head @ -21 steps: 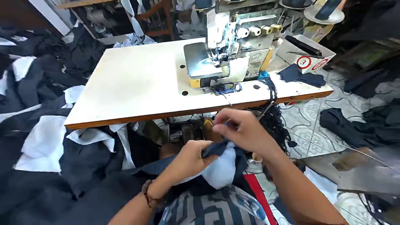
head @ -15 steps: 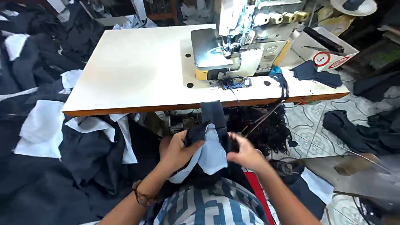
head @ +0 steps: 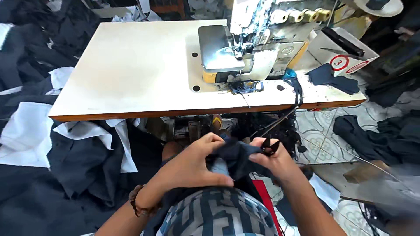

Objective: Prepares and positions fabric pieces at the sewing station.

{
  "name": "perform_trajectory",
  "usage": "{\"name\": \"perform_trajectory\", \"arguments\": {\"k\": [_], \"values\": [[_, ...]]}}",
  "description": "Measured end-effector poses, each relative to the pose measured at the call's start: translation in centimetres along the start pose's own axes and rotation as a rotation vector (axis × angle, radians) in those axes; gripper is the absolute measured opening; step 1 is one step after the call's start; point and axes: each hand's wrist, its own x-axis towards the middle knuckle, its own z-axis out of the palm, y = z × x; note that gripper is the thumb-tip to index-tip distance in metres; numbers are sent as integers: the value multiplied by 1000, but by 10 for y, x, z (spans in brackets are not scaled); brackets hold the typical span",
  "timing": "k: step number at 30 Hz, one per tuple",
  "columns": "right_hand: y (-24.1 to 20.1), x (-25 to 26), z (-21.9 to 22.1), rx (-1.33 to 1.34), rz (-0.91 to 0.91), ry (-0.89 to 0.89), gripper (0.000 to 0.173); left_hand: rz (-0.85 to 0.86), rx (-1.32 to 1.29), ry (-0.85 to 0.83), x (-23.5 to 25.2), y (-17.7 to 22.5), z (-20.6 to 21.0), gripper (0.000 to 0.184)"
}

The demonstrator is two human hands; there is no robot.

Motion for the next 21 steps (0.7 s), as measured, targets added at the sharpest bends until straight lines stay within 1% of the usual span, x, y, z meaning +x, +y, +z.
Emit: {"name": "perform_trajectory", "arguments": {"k": [2,3,4,5,7,8,9,10,12,14,15,16,17,18,19,20,21], "values": [[12,-3,5,35,36,-40,9,4,220,123,5,-5,10,28],[16,-4,7,46,37,-42,10,17,317,174,7,-9,15,20],[19,-3,7,64,23,-38,12,28,375,203,9,-15,19,18],[23,-2,6,81,1,-45,15,26,385,212,10,-22,20,19],[26,-1,3,96,-13,-48,17,-7,335,204,10,-35,19,34],[27,-2,2,104,7,-43,18,-22,297,213,10,-41,17,32],[28,-2,3,107,38,-23,18,-22,266,240,9,-45,16,24],[28,-3,3,94,75,11,16,-10,252,275,8,-46,14,20],[30,-4,5,60,177,119,15,27,173,369,6,-40,11,20],[37,-3,7,84,326,214,16,29,-9,484,4,-27,9,18],[44,-4,8,75,394,212,15,18,-100,517,4,-21,9,17],[54,-6,9,40,452,162,13,2,-175,528,6,-17,11,16],[64,-8,8,-27,491,76,8,-19,-224,518,8,-16,14,15],[72,-8,8,-147,498,4,6,-44,-259,489,11,-18,16,14],[74,-7,7,-313,457,-24,10,-75,-284,456,12,-20,17,13],[69,-4,5,-464,382,6,16,-107,-309,422,13,-22,18,12],[62,0,3,-547,286,72,21,-130,-337,388,13,-23,17,11]]}}
